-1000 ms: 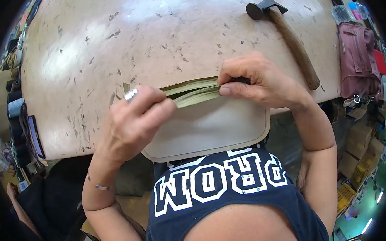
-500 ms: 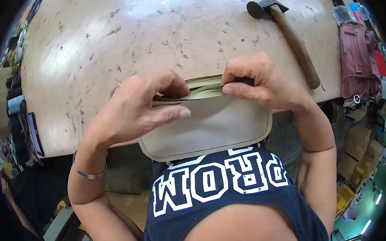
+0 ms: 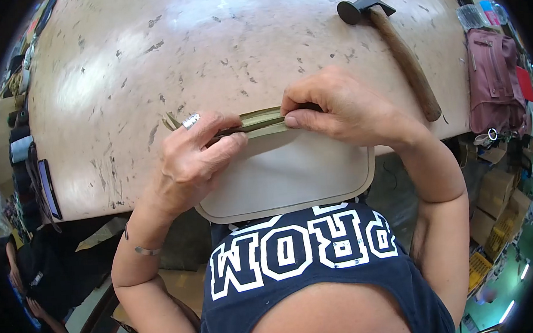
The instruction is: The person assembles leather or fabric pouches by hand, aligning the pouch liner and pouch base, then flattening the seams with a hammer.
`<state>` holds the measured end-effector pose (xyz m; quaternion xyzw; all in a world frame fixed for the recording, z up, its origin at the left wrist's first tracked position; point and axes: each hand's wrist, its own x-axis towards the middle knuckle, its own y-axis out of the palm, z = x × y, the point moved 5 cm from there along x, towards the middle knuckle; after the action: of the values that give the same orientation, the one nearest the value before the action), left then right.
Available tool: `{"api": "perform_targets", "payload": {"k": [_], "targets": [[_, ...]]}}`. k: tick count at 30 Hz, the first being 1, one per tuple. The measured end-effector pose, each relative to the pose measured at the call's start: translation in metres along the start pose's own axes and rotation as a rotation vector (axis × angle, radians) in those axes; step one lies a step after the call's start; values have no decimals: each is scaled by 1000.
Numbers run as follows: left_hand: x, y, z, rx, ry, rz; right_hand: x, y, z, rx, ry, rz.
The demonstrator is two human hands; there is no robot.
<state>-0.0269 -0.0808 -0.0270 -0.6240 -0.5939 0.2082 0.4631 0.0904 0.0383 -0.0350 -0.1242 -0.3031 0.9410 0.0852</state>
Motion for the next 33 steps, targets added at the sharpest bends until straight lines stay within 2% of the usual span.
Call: {"api": "perform_targets", "payload": {"k": [8,11,14,18,21,24,28,31,33], "targets": [[-2,2,1,33,53,-45,5,6,3,-36,67,20],[0,-1,6,-133,-31,75,4,7,7,-74,-14,-10],[8,-7,8,-298,-158,166,2,9,7,-73,-90,-49],[18,-5,14,-449,-608,321,0,10,9,-66,-133,-76],[20,1,16,-409,-431,274,-2,9,9,-53,-128,-81],[20,7,21,-354,-406,383,-2,10,8,-26,-127,-74],[23,5,19,-386,-475,460,-1,9,6,65,-72,-13],[22,6,21,-462,-550,481,2,10,7,-34,-41,54],[21,8,19,-469,-549,447,7,19,12,-129,-116,28]]}}
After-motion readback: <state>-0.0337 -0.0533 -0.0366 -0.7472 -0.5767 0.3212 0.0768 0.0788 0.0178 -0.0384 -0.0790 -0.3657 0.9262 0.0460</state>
